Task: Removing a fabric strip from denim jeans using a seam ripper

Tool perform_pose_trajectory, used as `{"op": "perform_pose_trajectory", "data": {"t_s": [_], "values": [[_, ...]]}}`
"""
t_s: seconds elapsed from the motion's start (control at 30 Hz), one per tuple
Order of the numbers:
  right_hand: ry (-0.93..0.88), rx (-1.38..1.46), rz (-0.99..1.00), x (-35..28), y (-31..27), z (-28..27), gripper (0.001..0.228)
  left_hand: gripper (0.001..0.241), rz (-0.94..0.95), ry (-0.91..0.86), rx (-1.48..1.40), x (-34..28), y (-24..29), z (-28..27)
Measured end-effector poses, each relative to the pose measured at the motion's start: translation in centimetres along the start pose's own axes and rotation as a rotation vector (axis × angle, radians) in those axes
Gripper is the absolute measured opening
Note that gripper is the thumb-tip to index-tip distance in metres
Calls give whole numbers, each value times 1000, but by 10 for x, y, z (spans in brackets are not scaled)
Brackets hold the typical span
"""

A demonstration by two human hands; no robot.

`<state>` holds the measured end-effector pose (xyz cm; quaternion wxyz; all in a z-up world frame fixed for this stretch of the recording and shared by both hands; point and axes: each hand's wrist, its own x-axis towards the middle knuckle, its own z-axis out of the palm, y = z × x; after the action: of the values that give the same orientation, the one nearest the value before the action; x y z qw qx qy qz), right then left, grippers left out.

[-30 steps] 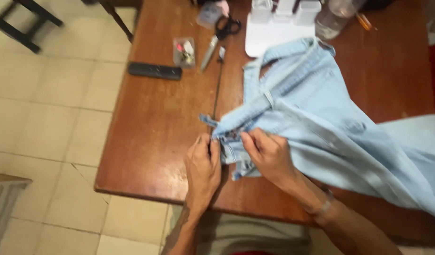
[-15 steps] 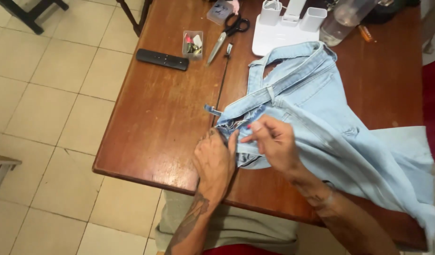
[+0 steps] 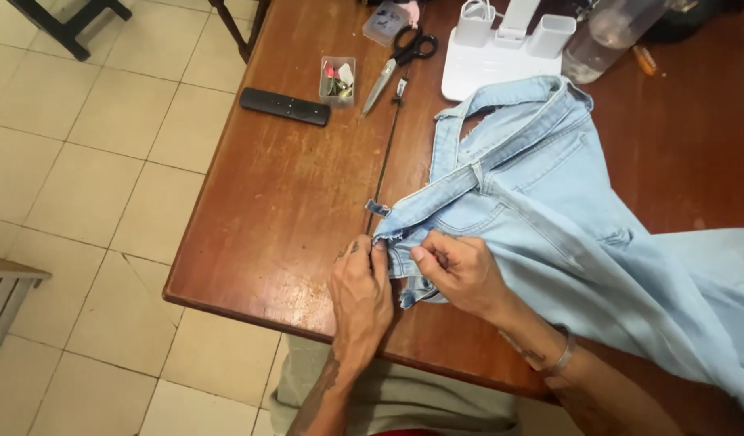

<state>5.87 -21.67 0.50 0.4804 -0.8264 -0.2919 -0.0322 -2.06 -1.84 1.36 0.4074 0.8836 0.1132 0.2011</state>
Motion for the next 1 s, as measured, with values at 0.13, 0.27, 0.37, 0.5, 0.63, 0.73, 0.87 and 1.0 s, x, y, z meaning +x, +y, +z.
{"op": "perform_pose_trajectory", "data": {"t_s": [0.13,0.27,0.37,0.5,0.63,0.73,0.87,1.0], "values": [[-21,32,-10,-6,4,1,28,33,-64,-36,-58,-1,-4,-5],[-27,47,-30,-3,4,1,29,36,-119,-54,-141,3,0,-11],[-38,47,-42,-1,3,1,29,37,-134,-59,-149,4,0,-11],[-25,38,-73,0,1,2,31,39,-141,-68,-212,4,6,-16],[-41,67,-80,3,-6,0,30,41,-153,-76,-230,6,3,-14],[-30,39,-98,1,-5,1,30,41,-151,-74,-221,5,5,-16],[-4,29,-68,2,-4,-1,30,39,-142,-73,-218,6,7,-17],[-21,41,-66,4,-9,-2,30,40,-136,-67,-212,6,5,-16]]}}
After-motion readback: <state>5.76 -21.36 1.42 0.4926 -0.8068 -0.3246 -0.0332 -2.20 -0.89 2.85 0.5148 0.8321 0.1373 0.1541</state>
